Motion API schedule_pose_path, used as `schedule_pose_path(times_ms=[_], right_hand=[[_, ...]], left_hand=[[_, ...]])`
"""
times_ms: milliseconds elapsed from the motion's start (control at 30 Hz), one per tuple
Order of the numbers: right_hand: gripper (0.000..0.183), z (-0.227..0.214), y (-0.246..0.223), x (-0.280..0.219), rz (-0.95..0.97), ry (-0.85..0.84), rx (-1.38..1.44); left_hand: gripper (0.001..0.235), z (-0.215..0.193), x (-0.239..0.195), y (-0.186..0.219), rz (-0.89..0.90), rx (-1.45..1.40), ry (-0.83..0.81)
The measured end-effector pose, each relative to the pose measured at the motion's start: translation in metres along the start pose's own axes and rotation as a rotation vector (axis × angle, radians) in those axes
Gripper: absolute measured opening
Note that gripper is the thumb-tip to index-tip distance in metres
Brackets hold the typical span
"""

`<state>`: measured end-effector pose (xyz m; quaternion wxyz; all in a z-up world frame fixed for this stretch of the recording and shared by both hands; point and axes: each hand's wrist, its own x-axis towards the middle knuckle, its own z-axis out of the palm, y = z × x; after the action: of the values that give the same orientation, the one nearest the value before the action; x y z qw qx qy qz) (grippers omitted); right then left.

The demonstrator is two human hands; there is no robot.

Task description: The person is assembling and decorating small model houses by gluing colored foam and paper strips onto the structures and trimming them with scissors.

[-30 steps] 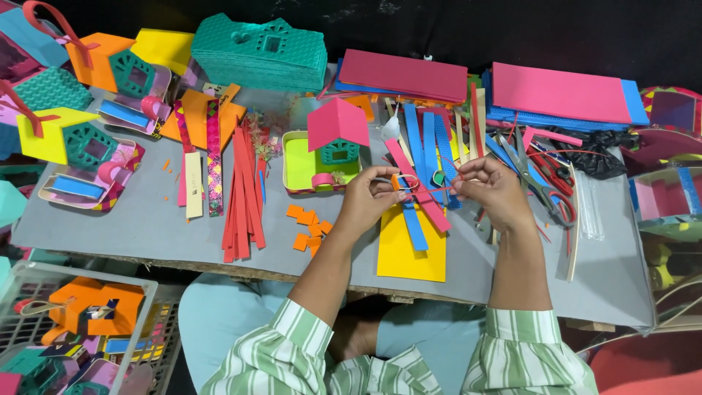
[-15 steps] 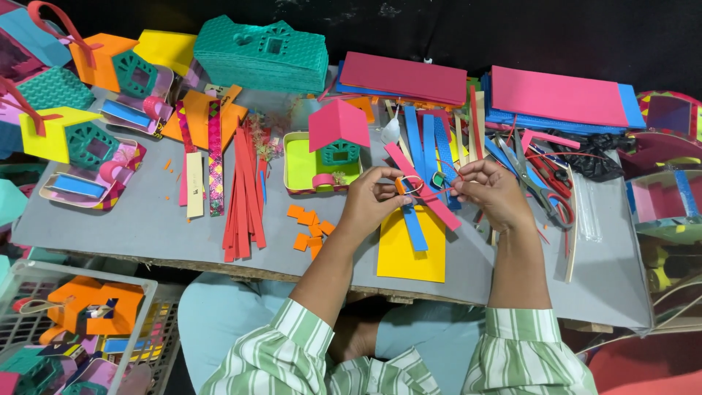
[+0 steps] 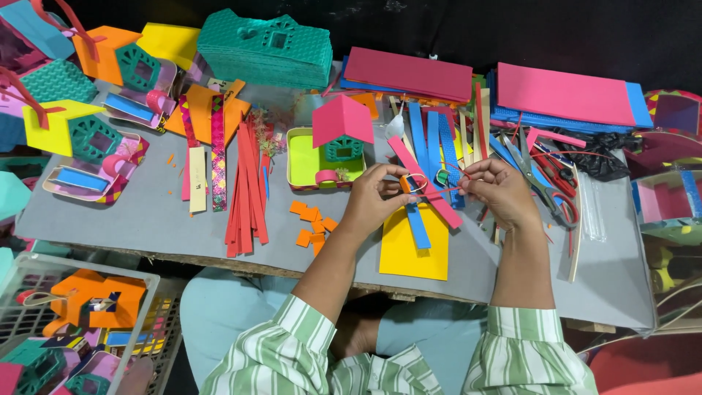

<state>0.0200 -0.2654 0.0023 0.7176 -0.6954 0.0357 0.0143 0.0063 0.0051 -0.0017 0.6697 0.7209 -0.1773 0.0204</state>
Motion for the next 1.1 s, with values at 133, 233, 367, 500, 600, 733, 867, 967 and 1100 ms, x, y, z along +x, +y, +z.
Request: schedule_pose_path(times_ms=[133,233,367,500,600,733,867,967,1100], right_hand=[[0.032,0.003,-0.002,-0.002,-0.016,-0.005,-0.017],[0.031,0.005,-0.003,-0.002,-0.046,0.005,0.004],[0.029,0.007,-0.003,-0.001,-0.068,0.019,0.042],[0.027,0.005,0.003,0.005,-0.083,0.017,0.085],[0.02,0.011,0.002,0.003,-0.075,0.046,0.14],[0.016,0.018,0.002,0.004,-0.071,0.076,0.132],[0.015,0.011,0.02,0.012,-0.092,0.099,0.095],[0.016,0.005,0.027,0.019,-0.117,0.11,0.083],[0.018,0.007,0.024,0.018,-0.101,0.14,0.08]], left_hand=[[0.047,-0.003,-0.004,0.004,0.043,0.09,0.003],[0.049,-0.003,-0.006,0.011,0.157,0.227,0.049],[0.044,-0.005,-0.007,0.016,0.112,0.326,0.038],[0.036,-0.005,-0.007,0.006,0.205,0.383,0.106],[0.027,-0.002,-0.008,0.01,0.311,0.364,0.164],[0.02,0.0,-0.007,0.007,0.368,0.363,0.209],[0.018,0.0,-0.011,0.025,0.611,0.399,0.39],[0.015,-0.019,-0.014,0.045,0.715,0.462,0.509],[0.018,-0.072,-0.022,0.082,0.523,0.587,0.646]])
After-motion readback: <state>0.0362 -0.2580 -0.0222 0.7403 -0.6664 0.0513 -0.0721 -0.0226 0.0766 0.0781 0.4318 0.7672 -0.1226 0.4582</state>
